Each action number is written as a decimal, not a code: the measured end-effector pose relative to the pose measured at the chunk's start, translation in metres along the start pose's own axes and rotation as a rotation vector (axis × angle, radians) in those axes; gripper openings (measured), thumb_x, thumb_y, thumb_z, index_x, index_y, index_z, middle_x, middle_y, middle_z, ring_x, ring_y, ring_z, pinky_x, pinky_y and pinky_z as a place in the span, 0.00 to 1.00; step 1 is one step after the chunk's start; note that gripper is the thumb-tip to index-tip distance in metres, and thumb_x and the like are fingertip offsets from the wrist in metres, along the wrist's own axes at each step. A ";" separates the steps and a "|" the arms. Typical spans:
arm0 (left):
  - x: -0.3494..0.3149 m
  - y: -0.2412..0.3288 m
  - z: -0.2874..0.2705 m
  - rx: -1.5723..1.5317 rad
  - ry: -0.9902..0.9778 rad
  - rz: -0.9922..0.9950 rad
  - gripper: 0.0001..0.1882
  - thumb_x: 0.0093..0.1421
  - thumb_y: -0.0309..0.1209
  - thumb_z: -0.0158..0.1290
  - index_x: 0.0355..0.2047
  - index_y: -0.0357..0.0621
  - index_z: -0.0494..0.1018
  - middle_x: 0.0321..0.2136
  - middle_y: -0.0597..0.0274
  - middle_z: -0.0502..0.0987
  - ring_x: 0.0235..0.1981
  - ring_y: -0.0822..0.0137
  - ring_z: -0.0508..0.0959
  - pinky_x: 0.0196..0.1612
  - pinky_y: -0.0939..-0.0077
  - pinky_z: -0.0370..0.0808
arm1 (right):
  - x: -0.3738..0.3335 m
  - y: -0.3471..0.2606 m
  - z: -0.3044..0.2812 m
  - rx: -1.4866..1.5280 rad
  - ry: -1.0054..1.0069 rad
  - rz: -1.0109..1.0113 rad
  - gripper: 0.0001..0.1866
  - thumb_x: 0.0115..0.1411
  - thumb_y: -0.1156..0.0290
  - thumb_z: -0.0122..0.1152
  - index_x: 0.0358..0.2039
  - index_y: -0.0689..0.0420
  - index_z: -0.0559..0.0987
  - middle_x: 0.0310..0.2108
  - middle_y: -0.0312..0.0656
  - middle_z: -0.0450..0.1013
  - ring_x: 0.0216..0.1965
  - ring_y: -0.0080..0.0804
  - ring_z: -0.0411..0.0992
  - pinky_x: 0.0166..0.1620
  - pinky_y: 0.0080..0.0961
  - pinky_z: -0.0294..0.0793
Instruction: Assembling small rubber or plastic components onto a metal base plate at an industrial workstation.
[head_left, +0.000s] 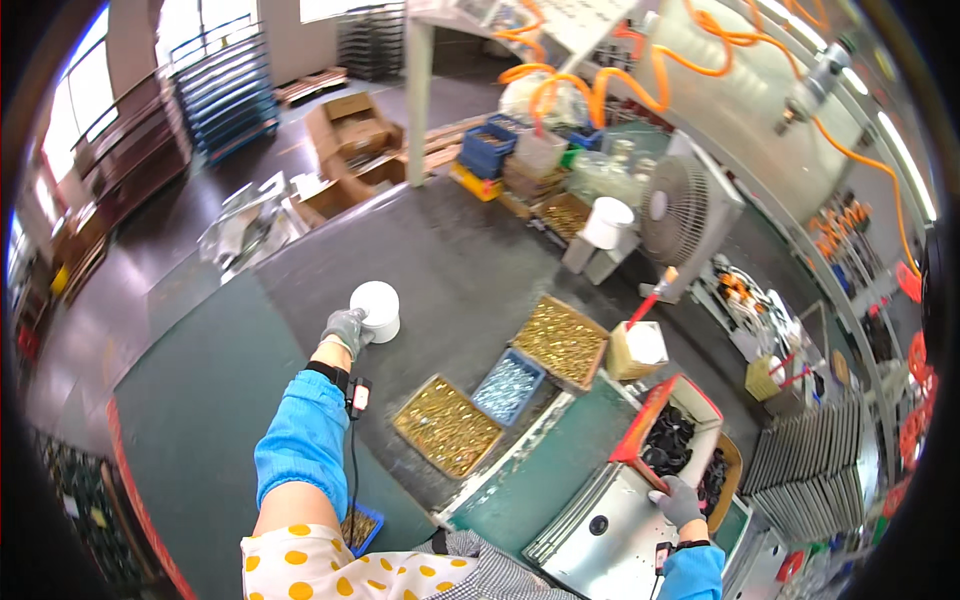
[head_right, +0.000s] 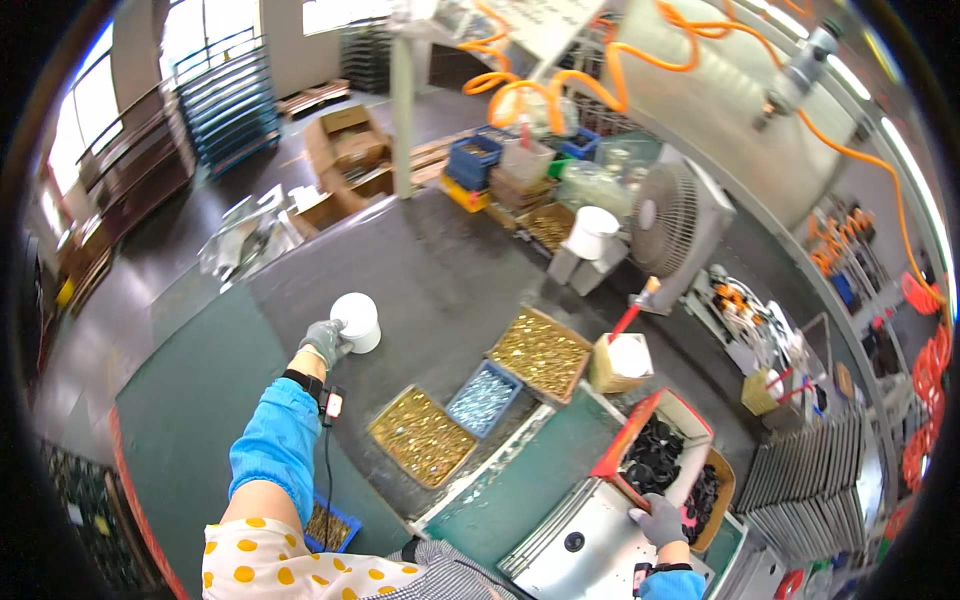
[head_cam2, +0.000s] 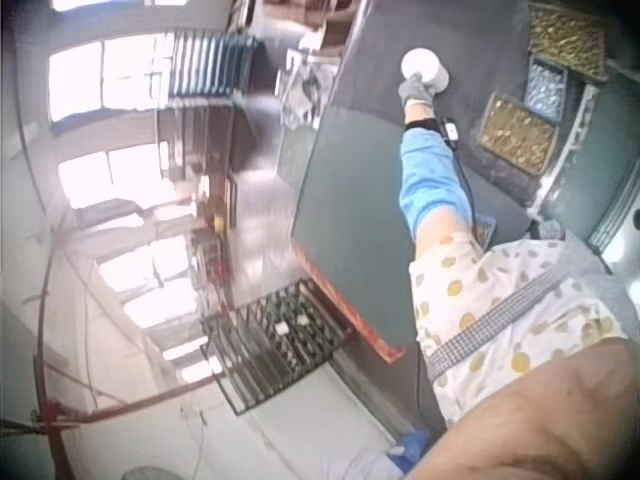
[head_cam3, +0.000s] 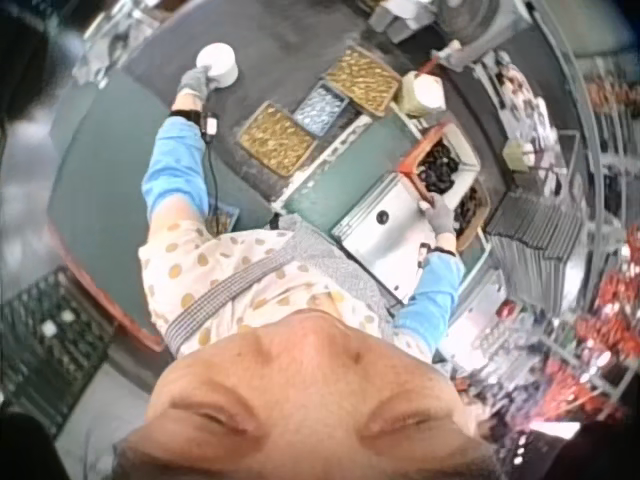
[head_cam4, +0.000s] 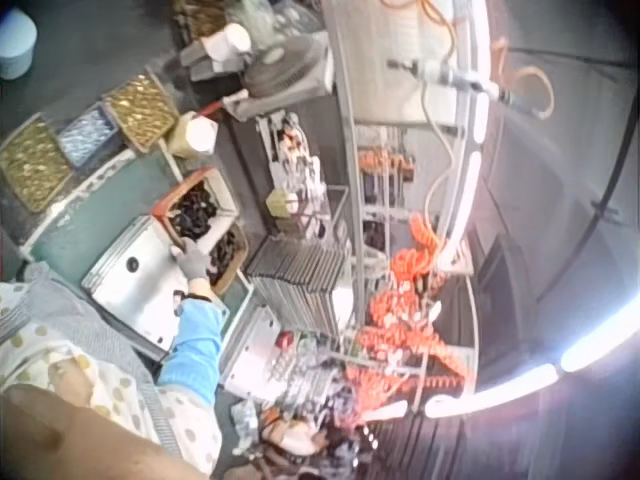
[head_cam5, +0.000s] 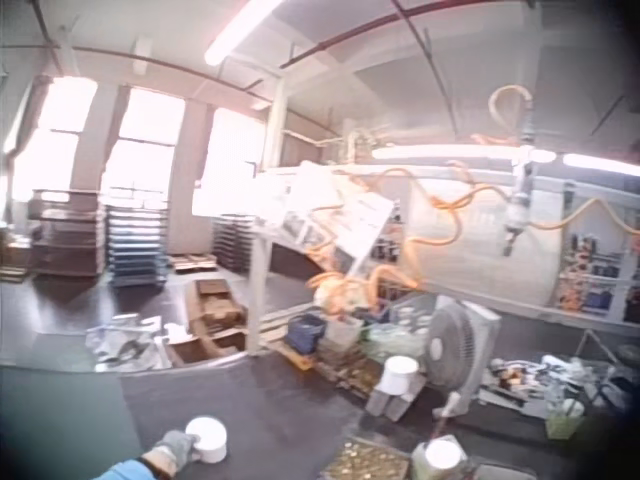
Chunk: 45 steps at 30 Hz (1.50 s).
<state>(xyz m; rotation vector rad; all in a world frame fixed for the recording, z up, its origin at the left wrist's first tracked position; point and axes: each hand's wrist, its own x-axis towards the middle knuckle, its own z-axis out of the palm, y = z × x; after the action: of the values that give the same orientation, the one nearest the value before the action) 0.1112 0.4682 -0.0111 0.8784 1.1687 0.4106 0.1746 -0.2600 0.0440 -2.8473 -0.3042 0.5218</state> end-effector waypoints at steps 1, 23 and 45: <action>0.007 -0.002 0.028 -0.012 -0.032 0.002 0.21 0.61 0.27 0.57 0.53 0.32 0.69 0.53 0.45 0.72 0.49 0.51 0.76 0.43 0.57 0.83 | 0.000 0.000 -0.001 0.030 0.008 -0.014 0.24 0.54 0.56 0.67 0.47 0.58 0.79 0.45 0.54 0.76 0.49 0.52 0.73 0.52 0.42 0.72; -0.125 -0.072 0.199 0.360 -1.416 -0.140 0.27 0.63 0.40 0.57 0.57 0.37 0.67 0.47 0.59 0.74 0.47 0.66 0.74 0.52 0.63 0.74 | 0.005 0.039 -0.042 0.104 0.358 -0.030 0.24 0.57 0.57 0.66 0.48 0.59 0.76 0.44 0.51 0.75 0.48 0.51 0.73 0.51 0.40 0.72; -0.394 -0.285 0.089 1.420 -0.948 0.917 0.20 0.58 0.38 0.53 0.46 0.38 0.71 0.42 0.42 0.73 0.44 0.39 0.74 0.48 0.52 0.71 | 0.075 0.180 -0.012 -0.013 0.035 0.175 0.22 0.60 0.68 0.52 0.57 0.52 0.74 0.53 0.62 0.71 0.54 0.59 0.72 0.57 0.49 0.72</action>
<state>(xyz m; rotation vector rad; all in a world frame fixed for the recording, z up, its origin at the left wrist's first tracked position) 0.0036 -0.0130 0.0238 2.4949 -0.0934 -0.2435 0.2765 -0.4154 -0.0166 -2.9085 -0.0522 0.5036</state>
